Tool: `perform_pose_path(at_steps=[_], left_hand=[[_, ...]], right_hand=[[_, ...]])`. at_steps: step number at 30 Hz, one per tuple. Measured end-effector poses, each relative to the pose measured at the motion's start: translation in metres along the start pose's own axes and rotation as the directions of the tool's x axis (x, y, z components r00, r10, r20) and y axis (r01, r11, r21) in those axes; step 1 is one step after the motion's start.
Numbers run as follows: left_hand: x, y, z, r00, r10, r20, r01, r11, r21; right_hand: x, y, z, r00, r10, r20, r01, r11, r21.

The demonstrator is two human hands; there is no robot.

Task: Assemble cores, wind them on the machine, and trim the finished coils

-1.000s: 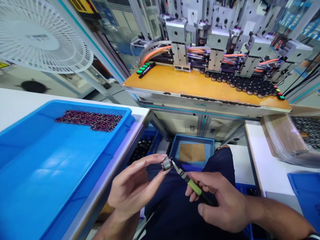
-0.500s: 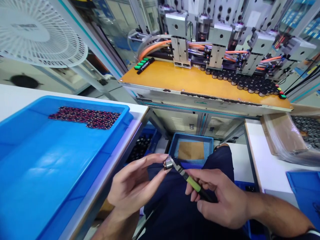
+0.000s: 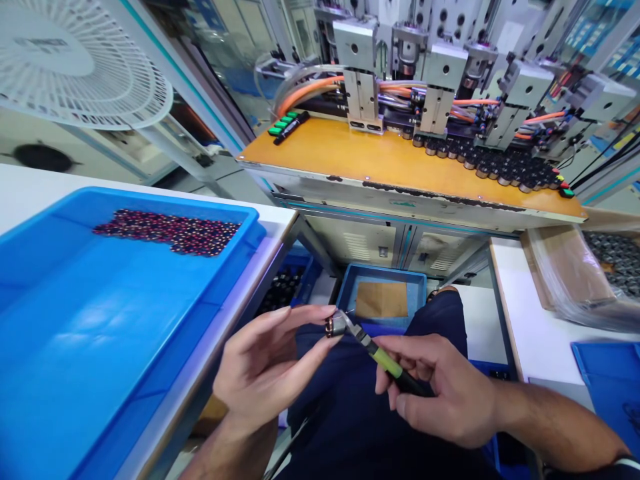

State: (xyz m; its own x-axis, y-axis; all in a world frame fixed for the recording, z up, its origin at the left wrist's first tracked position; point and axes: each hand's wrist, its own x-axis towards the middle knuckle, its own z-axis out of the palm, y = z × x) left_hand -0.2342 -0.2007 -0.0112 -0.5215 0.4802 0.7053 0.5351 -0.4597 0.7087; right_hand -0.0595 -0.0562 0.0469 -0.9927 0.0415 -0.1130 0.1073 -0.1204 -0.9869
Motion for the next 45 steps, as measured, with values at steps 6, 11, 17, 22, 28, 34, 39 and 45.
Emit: perform_pose_path(at_steps=[6, 11, 17, 22, 28, 34, 39, 45], left_hand=[[-0.001, -0.001, -0.001, 1.0, 0.009, 0.01, -0.009, 1.0, -0.011], [-0.003, -0.002, -0.002, 1.0, -0.013, 0.009, 0.013, 1.0, -0.005], [-0.004, -0.004, 0.0, 0.993, -0.118, -0.027, 0.117, 0.992, -0.038], [0.004, -0.005, 0.001, 0.89, -0.456, 0.023, 0.413, 0.784, -0.464], [0.006, -0.003, 0.002, 0.729, -0.658, 0.189, 0.536, 0.378, -0.755], [0.006, -0.005, 0.002, 0.615, -0.768, 0.179, 0.558, 0.264, -0.786], [0.008, -0.01, 0.005, 0.627, -0.754, 0.193, 0.571, 0.277, -0.773], [0.008, -0.013, 0.01, 0.612, -0.774, 0.163, 0.59, 0.31, -0.746]], right_hand=[[0.002, -0.001, 0.001, 0.999, 0.054, -0.009, -0.054, 0.998, -0.03], [0.0, 0.0, 0.001, 0.993, 0.097, -0.07, -0.108, 0.979, -0.173], [-0.002, 0.004, 0.0, 0.985, 0.029, -0.167, -0.059, 0.982, -0.178], [-0.006, 0.013, -0.003, 0.985, -0.05, -0.166, 0.044, 0.998, -0.045], [-0.01, 0.026, -0.007, 0.979, 0.025, -0.203, -0.019, 0.999, 0.035], [-0.016, 0.042, -0.009, 0.957, 0.109, -0.268, -0.081, 0.99, 0.113], [-0.023, 0.052, -0.007, 0.906, 0.201, -0.371, -0.143, 0.974, 0.179], [-0.028, 0.057, -0.009, 0.871, 0.286, -0.399, -0.2, 0.949, 0.243]])
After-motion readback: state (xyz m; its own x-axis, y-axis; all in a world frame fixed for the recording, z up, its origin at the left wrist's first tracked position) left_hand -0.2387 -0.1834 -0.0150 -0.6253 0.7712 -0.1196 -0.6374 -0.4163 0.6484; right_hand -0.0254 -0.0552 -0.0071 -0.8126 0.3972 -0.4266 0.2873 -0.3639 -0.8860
